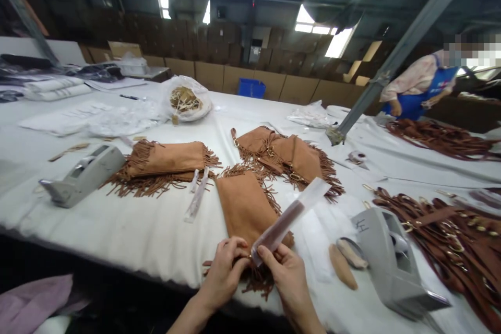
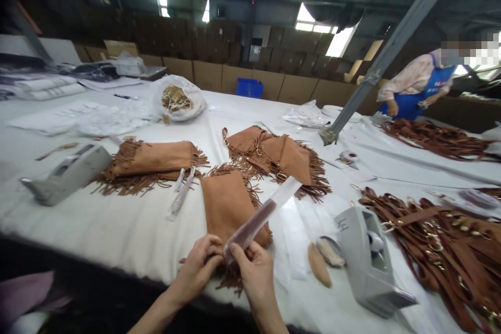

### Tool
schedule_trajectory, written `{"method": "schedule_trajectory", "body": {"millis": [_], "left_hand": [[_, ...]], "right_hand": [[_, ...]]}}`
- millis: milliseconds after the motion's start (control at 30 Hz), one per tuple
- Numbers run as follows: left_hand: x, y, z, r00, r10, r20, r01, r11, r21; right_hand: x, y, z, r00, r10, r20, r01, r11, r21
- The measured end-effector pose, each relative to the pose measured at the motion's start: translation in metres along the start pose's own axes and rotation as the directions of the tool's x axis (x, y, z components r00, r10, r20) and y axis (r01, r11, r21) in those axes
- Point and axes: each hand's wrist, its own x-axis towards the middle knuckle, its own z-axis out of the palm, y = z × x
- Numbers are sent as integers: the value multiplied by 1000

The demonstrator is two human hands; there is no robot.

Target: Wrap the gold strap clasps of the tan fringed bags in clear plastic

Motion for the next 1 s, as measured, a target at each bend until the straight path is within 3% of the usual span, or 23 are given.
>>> {"method": "schedule_trajectory", "body": {"millis": [167, 333, 433, 533, 600, 700, 800, 900, 1000], "left_hand": [[-6, -13, 4, 999, -22, -32, 19, 994, -103], [-7, -15, 4, 998, 66, 21, -60, 976, -208], [-3, -23, 2, 998, 21, -60, -34, 972, -231], [3, -34, -1, 987, -18, -161, -18, 976, -219], [6, -39, -2, 986, -1, -169, -37, 974, -223], [7, -36, -4, 993, 62, -97, -80, 979, -186], [6, -28, -5, 997, 83, 4, -82, 985, -151], [5, -23, -2, 997, 66, -30, -70, 985, -158], [6, -23, 4, 992, 66, -103, -78, 990, -116]], "right_hand": [[-5, 31, 15, 999, -26, 41, 29, 997, -78], [1, 45, 5, 997, -35, 62, 33, 999, 27], [3, 47, 0, 994, -110, 10, 109, 993, 33], [1, 53, 2, 988, -150, 35, 153, 978, -143], [-2, 58, 3, 969, -235, 81, 248, 911, -330], [-8, 60, 4, 920, -357, 160, 389, 782, -488], [-11, 59, 1, 902, -369, 226, 432, 747, -505], [-10, 56, -6, 902, -331, 278, 426, 794, -435], [-3, 49, -17, 924, -233, 303, 300, 933, -200]]}}
